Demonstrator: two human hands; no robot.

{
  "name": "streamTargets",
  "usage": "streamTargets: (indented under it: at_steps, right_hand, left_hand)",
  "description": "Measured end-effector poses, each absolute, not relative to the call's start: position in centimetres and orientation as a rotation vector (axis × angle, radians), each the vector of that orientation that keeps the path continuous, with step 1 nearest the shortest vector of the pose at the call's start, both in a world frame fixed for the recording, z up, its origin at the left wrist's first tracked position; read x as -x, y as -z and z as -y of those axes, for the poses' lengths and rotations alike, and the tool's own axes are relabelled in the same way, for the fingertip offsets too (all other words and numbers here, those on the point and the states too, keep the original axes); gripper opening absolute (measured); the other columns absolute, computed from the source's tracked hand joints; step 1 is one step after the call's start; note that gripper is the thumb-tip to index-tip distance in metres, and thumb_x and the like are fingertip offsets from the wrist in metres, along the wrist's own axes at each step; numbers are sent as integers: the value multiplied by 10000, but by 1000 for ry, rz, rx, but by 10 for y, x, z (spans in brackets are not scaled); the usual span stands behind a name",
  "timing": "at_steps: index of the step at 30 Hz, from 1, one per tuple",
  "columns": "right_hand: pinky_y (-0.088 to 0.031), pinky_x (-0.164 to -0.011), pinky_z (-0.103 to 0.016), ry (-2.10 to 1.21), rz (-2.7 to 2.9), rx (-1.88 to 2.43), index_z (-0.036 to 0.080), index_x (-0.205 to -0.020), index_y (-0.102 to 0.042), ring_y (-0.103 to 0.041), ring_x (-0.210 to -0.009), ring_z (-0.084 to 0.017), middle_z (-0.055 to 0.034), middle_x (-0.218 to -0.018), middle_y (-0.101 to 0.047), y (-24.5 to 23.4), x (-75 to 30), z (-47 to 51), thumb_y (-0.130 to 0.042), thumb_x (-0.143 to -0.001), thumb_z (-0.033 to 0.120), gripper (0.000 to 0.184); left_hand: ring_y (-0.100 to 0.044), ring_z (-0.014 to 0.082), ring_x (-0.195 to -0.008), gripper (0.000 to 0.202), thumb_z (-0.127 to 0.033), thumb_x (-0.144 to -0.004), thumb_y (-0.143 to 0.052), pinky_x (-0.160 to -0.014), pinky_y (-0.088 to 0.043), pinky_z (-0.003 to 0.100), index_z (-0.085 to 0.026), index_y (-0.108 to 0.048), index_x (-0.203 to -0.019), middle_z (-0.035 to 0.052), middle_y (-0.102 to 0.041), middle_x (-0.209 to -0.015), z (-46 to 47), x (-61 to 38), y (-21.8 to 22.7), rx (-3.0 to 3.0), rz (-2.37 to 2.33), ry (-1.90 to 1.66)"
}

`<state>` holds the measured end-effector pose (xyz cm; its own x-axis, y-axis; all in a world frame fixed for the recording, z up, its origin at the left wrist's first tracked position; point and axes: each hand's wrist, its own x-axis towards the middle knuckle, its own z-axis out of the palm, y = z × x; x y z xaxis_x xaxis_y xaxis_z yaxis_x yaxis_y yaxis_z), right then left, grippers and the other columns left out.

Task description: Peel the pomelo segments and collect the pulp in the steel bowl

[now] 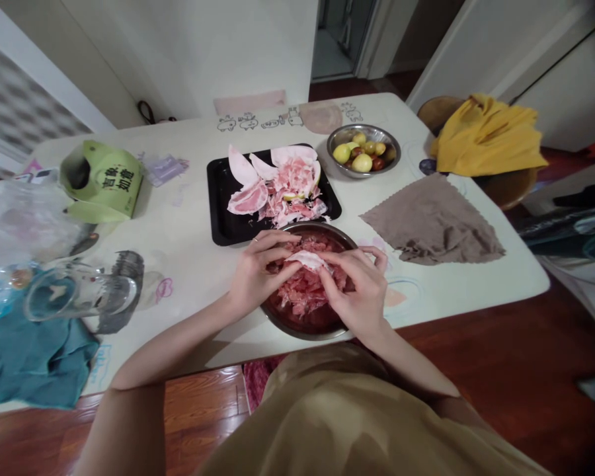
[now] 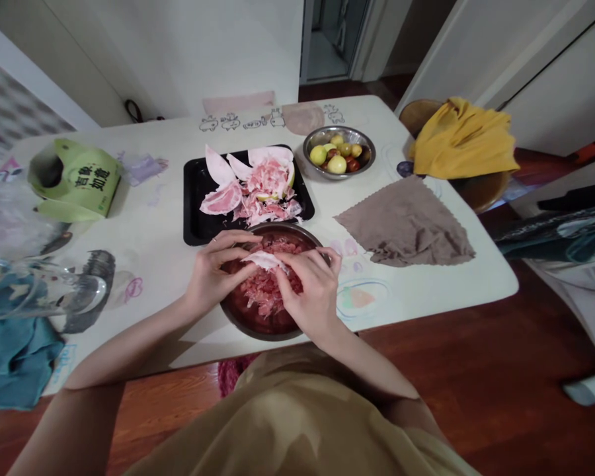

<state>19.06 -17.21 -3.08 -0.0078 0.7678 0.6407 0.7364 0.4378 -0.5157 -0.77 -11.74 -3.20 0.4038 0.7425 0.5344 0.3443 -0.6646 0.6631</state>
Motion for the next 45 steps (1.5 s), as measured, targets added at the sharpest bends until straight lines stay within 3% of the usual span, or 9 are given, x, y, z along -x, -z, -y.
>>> streamTargets:
  at_steps: [5,9,16,23,27,30,33,38,45]
  right_hand:
    - [-392,-998,-424,-2,1704,1339,268,-1025,-717,-700,-787,-166,33,-946,-806,30,-198,169,-679,-928,186,133]
    - [-390,-1000,-418,86,1697,1343,267,-1016,-711,-697,-801,-162,43,-917,-798,30,-204,168,-690,-927,181,126]
    - [-382,-1005,-437,152,1672,1278,266,-996,-714,-702,-838,-164,49,-913,-806,27,-203,171,-686,-918,108,178]
    - [-396,-1001,-481,125,1685,1165,278,-989,-709,-725,-897,-202,41,-968,-821,24,-203,174,-683,-905,85,212]
    - [-402,-1005,-498,144,1694,1122,296,-999,-709,-727,-910,-212,48,-991,-822,25,-205,175,-673,-896,68,253]
    - [-403,-1010,-505,137,1705,1088,314,-1012,-708,-726,-910,-210,59,-1008,-820,27,-206,175,-668,-893,62,282]
    - [-400,-1014,-510,117,1744,1036,300,-1022,-713,-721,-931,-213,47,-1032,-819,27,-207,175,-640,-897,48,290]
    - [-391,-1030,-498,95,1891,933,268,-1035,-733,-698,-1046,-226,21,-1080,-813,29,-209,171,-615,-902,45,286]
    - [-487,-973,-497,63,1944,848,282,-1101,-742,-641,-1184,-258,-22,-1255,-758,34,-211,164,-625,-886,52,336]
  left_hand:
    - [-687,238,-1108,73,-205,-925,-702,-984,-549,446,-204,-754,-976,98,-756,-1159,118,5,33,-2215,-928,-1162]
    - [-733,186,-933,127,-191,-961,-649,-835,-596,323,-185,-760,-1021,91,-767,-1053,121,6,40,-2340,-921,-1112]
    - [-646,128,-592,208,-273,-913,-733,-605,-530,241,-162,-687,-743,-8,-670,-660,127,9,42,-2499,-983,-963]
    - [-690,233,-1102,145,-77,-941,-600,-951,-597,390,-156,-720,-919,90,-765,-1081,121,5,39,-2499,-798,-1039]
    - [-681,236,-1066,110,-93,-912,-650,-931,-598,409,-160,-731,-879,86,-764,-1011,121,5,39,-2442,-732,-1042]
    - [-693,219,-1047,253,-30,-927,-558,-930,-597,399,-160,-746,-1035,93,-765,-1019,123,5,37,-2346,-741,-1064]
    - [-715,191,-1050,290,-93,-973,-556,-965,-584,364,-191,-725,-1188,91,-765,-1112,126,5,29,-2133,-812,-1024]
    - [-649,214,-1279,374,-228,-1025,-541,-1151,-483,401,-248,-620,-1391,90,-693,-1359,130,5,20,-1904,-772,-896]
    - [-712,191,-1124,331,-232,-932,-704,-1013,-573,308,-207,-681,-1261,85,-732,-1240,132,3,31,-1552,-684,-906]
